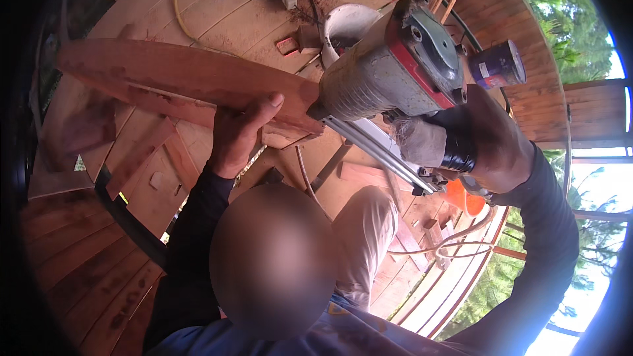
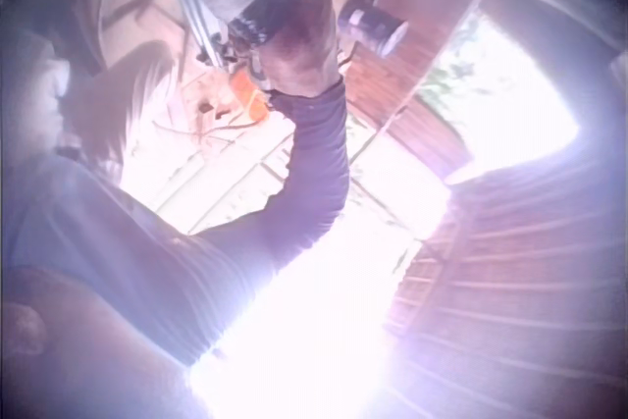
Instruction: The person assembles wooden frames on a wooden floor by applying glue to the edges of planks, joining them, and securing them with a nail gun. They also use a hammer to adjust pieces and a brush to apply a finish to the assembled frames.
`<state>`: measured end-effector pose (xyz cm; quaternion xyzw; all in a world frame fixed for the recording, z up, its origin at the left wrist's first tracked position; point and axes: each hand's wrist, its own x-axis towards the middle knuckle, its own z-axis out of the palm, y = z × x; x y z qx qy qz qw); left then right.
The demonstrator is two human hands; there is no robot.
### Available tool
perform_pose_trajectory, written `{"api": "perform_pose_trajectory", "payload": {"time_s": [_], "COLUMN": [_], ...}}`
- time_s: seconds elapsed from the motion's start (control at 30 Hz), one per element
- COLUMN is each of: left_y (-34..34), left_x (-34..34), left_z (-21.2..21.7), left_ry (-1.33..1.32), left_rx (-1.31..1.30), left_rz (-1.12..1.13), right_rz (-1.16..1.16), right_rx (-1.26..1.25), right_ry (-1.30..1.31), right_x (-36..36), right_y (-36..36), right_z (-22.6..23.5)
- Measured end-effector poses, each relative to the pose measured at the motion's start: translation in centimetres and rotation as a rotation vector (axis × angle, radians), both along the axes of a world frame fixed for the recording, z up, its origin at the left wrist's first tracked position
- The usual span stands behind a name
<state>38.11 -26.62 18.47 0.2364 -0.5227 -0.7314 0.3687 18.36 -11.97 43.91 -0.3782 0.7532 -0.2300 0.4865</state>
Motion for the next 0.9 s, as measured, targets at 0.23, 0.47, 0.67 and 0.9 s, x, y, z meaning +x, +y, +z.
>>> {"api": "perform_pose_trajectory", "payload": {"time_s": [0.23, 0.47, 0.67, 0.9], "left_y": [0.1, -0.2, -0.2, 0.2], "left_x": [-0.3, -0.4, -0.5, -0.9], "left_z": [0.2, 0.3, 0.1, 0.3], "left_ry": [0.014, 0.033, 0.021, 0.087], "left_rx": [0.039, -0.003, -0.052, -0.016], "left_rz": [0.031, 0.048, 0.065, 0.100], "right_rz": [0.073, 0.071, 0.100, 0.087], "right_rx": [-0.025, -0.068, -0.083, -0.010], "right_ry": [0.038, -0.010, -0.061, -0.006], "right_x": [1.4, 0.8, 0.5, 0.4], "right_y": [-1.2, -1.0, -1.1, -1.2], "right_z": [0.1, -0.6, -0.9, -0.5]}}
